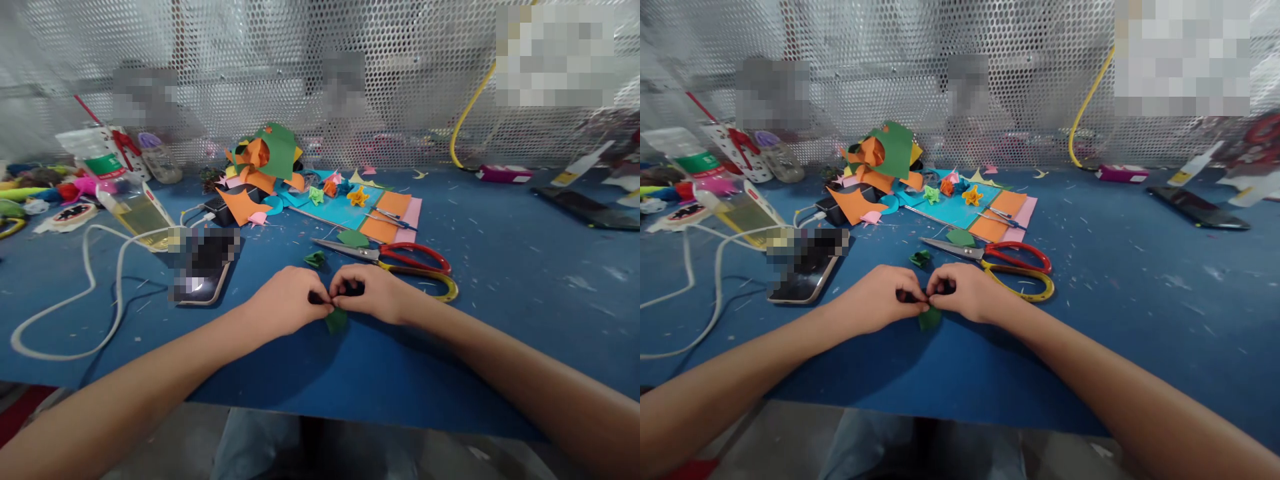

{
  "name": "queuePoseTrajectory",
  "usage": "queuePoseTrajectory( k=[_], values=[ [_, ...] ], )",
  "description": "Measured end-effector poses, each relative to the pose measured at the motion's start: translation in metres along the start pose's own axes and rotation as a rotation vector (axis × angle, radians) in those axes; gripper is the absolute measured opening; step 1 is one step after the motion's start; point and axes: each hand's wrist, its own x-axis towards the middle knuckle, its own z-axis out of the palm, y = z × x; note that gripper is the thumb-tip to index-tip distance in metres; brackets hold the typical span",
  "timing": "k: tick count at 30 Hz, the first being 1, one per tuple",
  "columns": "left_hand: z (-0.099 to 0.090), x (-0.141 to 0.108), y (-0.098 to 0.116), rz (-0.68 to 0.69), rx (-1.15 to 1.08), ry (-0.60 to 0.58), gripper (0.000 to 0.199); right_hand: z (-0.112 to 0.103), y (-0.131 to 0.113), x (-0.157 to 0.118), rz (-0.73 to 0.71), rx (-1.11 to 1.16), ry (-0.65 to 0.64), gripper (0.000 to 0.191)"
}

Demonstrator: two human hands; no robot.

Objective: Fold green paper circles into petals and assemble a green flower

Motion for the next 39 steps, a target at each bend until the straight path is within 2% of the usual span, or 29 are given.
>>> queuePoseTrajectory(
  k=[4,6,7,9,11,14,16,19,21,24,25,27,28,32,39],
  values=[
    [-0.001,-0.007,0.013,0.083,0.294,-0.009,0.021,-0.002,-0.003,0.002,0.047,0.054,-0.055,0.012],
    [-0.009,-0.015,0.015,0.104,0.408,-0.019,0.026,-0.001,-0.004,0.003,0.057,0.067,-0.051,0.012],
    [-0.016,-0.021,0.012,0.071,0.439,-0.003,0.029,-0.001,-0.005,0.003,0.060,0.073,-0.045,0.011],
    [-0.033,-0.036,-0.003,-0.038,0.499,0.088,0.033,0.000,-0.007,0.002,0.070,0.079,-0.030,0.011],
    [-0.049,-0.054,-0.027,-0.213,0.589,0.230,0.041,0.001,-0.009,0.001,0.075,0.071,-0.021,0.010],
    [-0.062,-0.077,-0.066,-0.406,0.653,0.292,0.049,0.003,-0.010,-0.001,0.067,0.049,-0.008,0.009],
    [-0.064,-0.086,-0.082,-0.449,0.625,0.272,0.054,0.004,-0.009,-0.001,0.055,0.036,0.003,0.009],
    [-0.061,-0.087,-0.081,-0.449,0.598,0.294,0.058,0.005,-0.008,-0.001,0.038,0.025,0.022,0.009],
    [-0.057,-0.082,-0.067,-0.414,0.600,0.345,0.055,0.005,-0.007,-0.001,0.036,0.032,0.028,0.009],
    [-0.041,-0.067,-0.035,-0.174,0.516,0.365,0.042,0.006,-0.007,-0.001,0.038,0.042,0.018,0.010],
    [-0.032,-0.061,-0.024,-0.046,0.468,0.315,0.039,0.006,-0.007,-0.001,0.038,0.040,0.014,0.010],
    [-0.015,-0.048,-0.005,0.230,0.377,0.126,0.038,0.005,-0.006,-0.001,0.033,0.028,0.011,0.011],
    [-0.006,-0.042,0.001,0.310,0.353,0.067,0.040,0.005,-0.006,-0.001,0.028,0.023,0.012,0.011],
    [0.011,-0.026,0.008,0.328,0.311,0.042,0.049,0.004,-0.005,-0.001,0.007,0.010,0.017,0.011],
    [0.010,-0.024,0.000,0.321,0.289,0.059,0.054,0.006,-0.005,-0.001,-0.022,-0.040,0.062,0.011]
  ],
)
